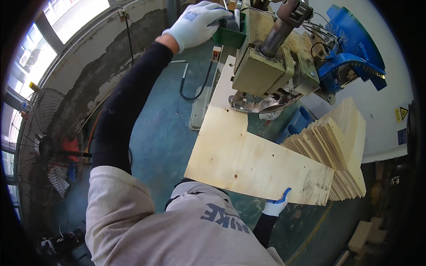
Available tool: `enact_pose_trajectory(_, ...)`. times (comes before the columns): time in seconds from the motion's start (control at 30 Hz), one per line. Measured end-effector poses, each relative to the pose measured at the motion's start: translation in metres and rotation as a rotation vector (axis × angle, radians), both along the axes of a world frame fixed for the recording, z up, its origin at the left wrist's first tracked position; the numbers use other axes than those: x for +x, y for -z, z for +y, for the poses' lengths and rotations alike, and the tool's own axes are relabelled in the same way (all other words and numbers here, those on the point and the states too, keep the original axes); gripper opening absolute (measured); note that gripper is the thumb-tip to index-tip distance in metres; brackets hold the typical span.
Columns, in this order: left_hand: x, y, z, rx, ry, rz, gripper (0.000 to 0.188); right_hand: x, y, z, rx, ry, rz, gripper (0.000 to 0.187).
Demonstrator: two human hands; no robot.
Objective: The person places wooden panels into a machine to punch holes, then clears sawdust from the panel using a tool and stacks them on a pallet.
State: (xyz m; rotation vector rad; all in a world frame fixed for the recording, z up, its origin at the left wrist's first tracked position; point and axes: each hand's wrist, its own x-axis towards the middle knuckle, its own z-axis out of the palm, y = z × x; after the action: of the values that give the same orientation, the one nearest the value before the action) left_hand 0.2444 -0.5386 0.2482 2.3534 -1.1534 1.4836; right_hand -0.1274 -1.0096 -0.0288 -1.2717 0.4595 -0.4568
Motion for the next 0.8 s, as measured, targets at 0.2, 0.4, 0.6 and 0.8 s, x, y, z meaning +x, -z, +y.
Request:
enact_pose_trajectory(0.2, 0.037, -0.086, -0.016, 0.472, 0.066, 1.069, 0.052, -0.015, 0.011, 0.005, -0.031, 0.080, 0.011, 0.053)
enact_pose_trajectory(0.4, 0.047, -0.095, -0.048, 0.807, -0.166, 0.687, 0.047, -0.011, 0.001, 0.021, 0.396, 0.162, -0.068, 0.053)
enact_pose_trajectory(0.6, 0.034, -0.091, -0.016, 0.544, -0.117, 0.271, 0.034, -0.014, 0.015, 0.025, 0.487, 0.153, -0.081, 0.053)
enact_pose_trajectory(0.8, -0.068, -0.014, 0.031, -0.533, 0.057, 0.134, 0.025, -0.013, 0.017, 0.022, 0.454, 0.197, -0.033, 0.056)
